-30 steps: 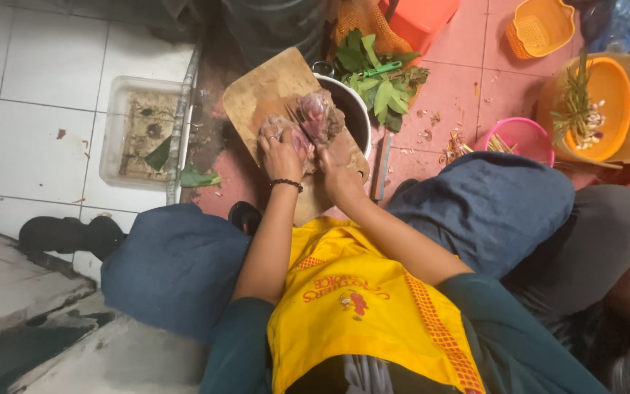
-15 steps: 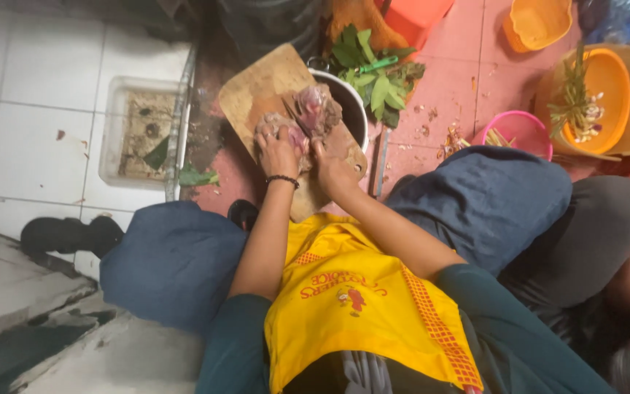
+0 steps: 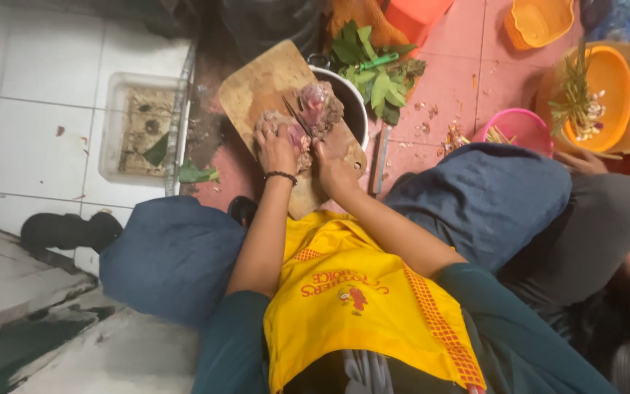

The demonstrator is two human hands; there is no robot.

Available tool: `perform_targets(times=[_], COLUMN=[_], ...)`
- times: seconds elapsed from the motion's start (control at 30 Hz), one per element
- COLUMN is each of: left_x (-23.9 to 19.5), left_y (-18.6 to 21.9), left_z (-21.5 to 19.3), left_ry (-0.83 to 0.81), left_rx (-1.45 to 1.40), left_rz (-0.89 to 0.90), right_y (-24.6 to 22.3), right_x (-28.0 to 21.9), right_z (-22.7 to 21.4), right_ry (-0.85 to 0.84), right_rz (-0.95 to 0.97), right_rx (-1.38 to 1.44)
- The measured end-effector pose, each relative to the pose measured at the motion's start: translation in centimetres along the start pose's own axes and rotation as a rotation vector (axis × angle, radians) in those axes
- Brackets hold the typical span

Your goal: The person cuts raw meat into small pieces on a wooden cutting board.

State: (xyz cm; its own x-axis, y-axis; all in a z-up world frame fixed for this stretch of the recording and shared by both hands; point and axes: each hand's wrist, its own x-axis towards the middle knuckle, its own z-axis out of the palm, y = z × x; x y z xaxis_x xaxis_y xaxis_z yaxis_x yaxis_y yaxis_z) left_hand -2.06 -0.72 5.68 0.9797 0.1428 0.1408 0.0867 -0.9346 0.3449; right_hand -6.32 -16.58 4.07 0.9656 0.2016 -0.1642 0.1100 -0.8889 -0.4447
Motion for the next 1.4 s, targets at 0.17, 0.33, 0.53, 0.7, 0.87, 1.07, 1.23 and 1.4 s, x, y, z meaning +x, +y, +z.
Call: perform_targets(times=[0.17, 0.33, 0.53, 0.7, 0.87, 1.07, 1.23, 1.4], left_x=[-0.5, -0.3, 0.0, -0.4, -0.3, -0.3, -0.5, -0.8], left_y=[0.4, 0.2, 0.6, -0.2, -0.4, -0.6, -0.6, -1.2], left_z=[-0.4, 0.4, -1.0, 0.7, 0.5, 1.2, 0.1, 0.7], left_ry=[-0.02, -0.004, -0.01, 0.008, -0.01, 0.023, -0.033, 0.026], left_rx=[-0.041, -0.052, -0.082, -0.072, -0.037, 0.006, -0.021, -0.071], left_rz=[-0.074, -0.087, -0.039, -0.085, -0.116, -0.06, -0.136, -0.136], right_y=[1.9, 2.7, 5.4, 5.2, 4.4, 5.2, 5.4, 4.6], right_x=[-4.5, -6.4, 0.1, -3.0, -5.9, 0.0, -1.5, -7.7], right_z=[-0.9, -1.2, 5.8, 2.8, 0.3, 4.7, 4.4, -1.0], right_ry=[0.059, -0.063, 0.058, 0.021, -0.09, 0.042, 0.113, -0.053], right_rz=[-0.074, -0.017, -0.072, -0.056, -0.012, -0.062, -0.135, -0.028], right_rx=[0.067, 0.005, 0.002, -0.052, -0.039, 0.005, 0.013, 0.016])
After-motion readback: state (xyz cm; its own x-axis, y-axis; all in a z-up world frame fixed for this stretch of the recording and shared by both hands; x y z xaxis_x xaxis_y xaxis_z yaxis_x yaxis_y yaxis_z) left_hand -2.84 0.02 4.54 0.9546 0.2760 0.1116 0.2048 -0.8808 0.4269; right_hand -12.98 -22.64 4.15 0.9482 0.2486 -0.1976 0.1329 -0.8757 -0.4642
